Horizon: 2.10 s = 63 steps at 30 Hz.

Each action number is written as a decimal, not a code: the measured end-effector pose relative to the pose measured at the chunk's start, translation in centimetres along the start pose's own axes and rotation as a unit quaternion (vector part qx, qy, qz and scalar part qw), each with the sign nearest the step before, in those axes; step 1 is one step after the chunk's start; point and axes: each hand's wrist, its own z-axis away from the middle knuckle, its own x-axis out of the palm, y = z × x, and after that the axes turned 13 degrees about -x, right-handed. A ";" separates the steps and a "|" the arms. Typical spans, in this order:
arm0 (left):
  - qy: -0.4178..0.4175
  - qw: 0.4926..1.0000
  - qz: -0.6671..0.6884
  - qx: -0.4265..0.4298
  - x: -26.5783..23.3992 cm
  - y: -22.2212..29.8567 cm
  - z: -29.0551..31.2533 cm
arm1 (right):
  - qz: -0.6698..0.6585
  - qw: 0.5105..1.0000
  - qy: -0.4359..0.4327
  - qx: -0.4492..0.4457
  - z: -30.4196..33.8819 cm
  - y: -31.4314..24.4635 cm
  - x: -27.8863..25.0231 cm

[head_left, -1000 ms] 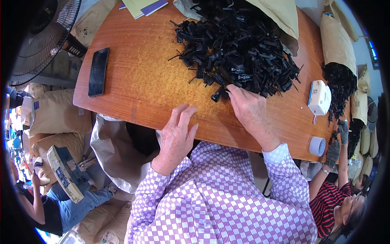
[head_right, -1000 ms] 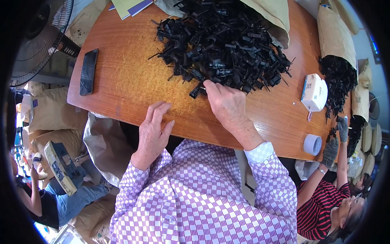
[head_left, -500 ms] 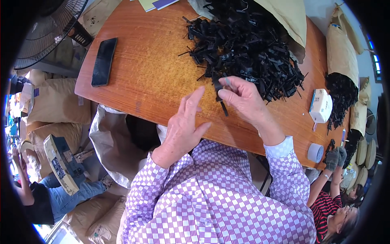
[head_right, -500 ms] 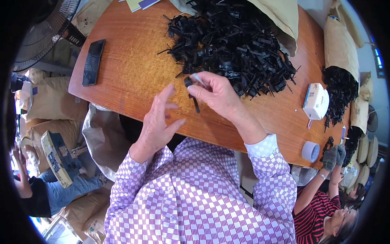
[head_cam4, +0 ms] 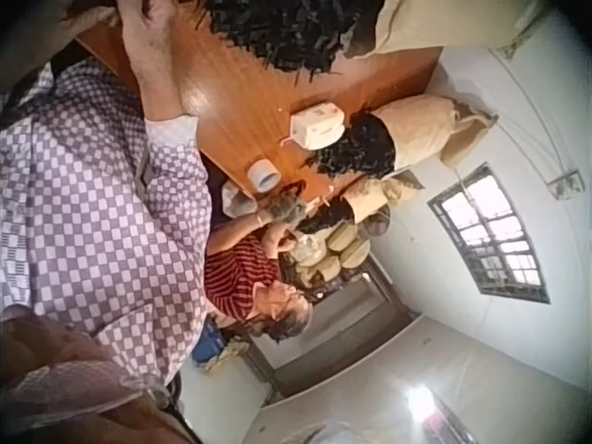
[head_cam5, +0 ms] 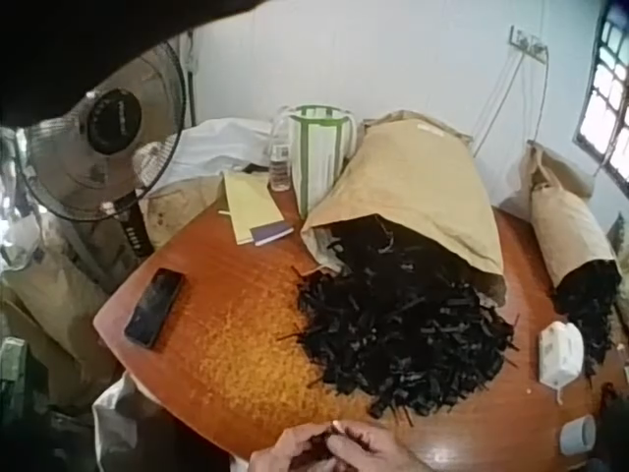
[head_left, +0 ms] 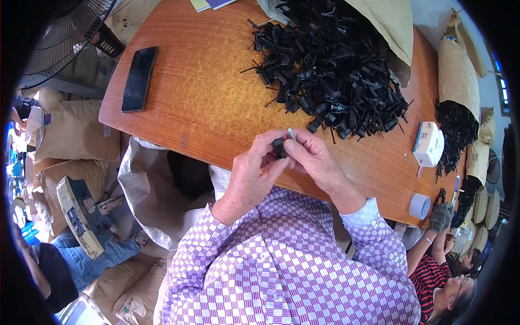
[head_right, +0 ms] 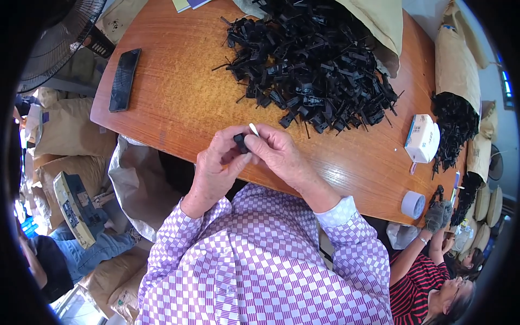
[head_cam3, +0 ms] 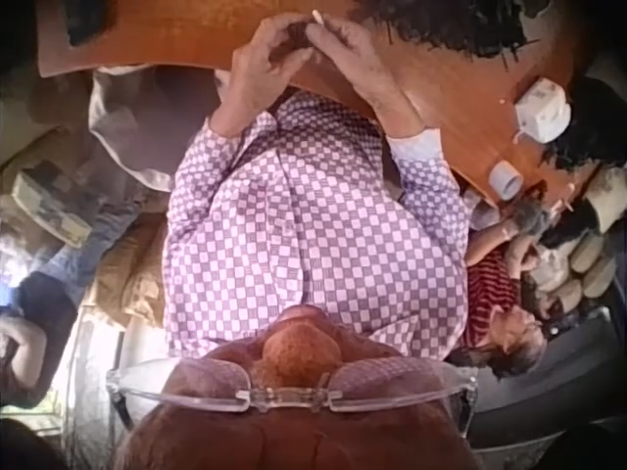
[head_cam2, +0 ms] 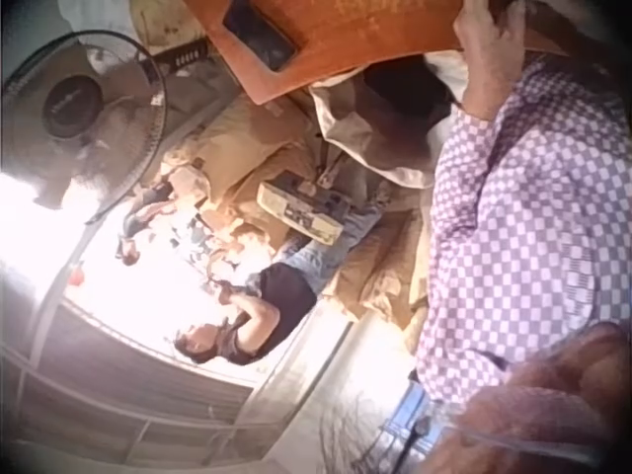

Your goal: Manually assembling or inspecting small black plastic components on a production line.

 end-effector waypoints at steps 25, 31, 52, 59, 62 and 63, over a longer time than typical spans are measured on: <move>0.150 0.974 -0.160 0.060 0.2 0.1 0.7 | 0.295 0.942 -0.004 -0.158 1.3 1.0 2.4; 0.141 0.971 -0.169 0.097 -0.3 0.3 0.4 | 0.232 0.951 0.004 -0.207 1.1 1.8 2.3; -0.179 0.920 0.318 -0.145 -2.5 1.0 1.7 | -0.131 0.988 -0.080 0.007 0.2 0.5 0.3; -0.074 0.974 0.181 -0.111 -1.4 0.5 1.9 | -0.003 0.998 -0.061 -0.022 0.4 1.8 -0.2; -0.033 0.998 0.043 -0.036 -1.1 0.0 1.6 | 0.076 0.996 -0.018 -0.048 0.8 2.4 0.7; 0.002 1.000 0.003 -0.012 -0.9 0.1 1.5 | 0.076 0.996 -0.018 -0.047 1.0 2.3 1.0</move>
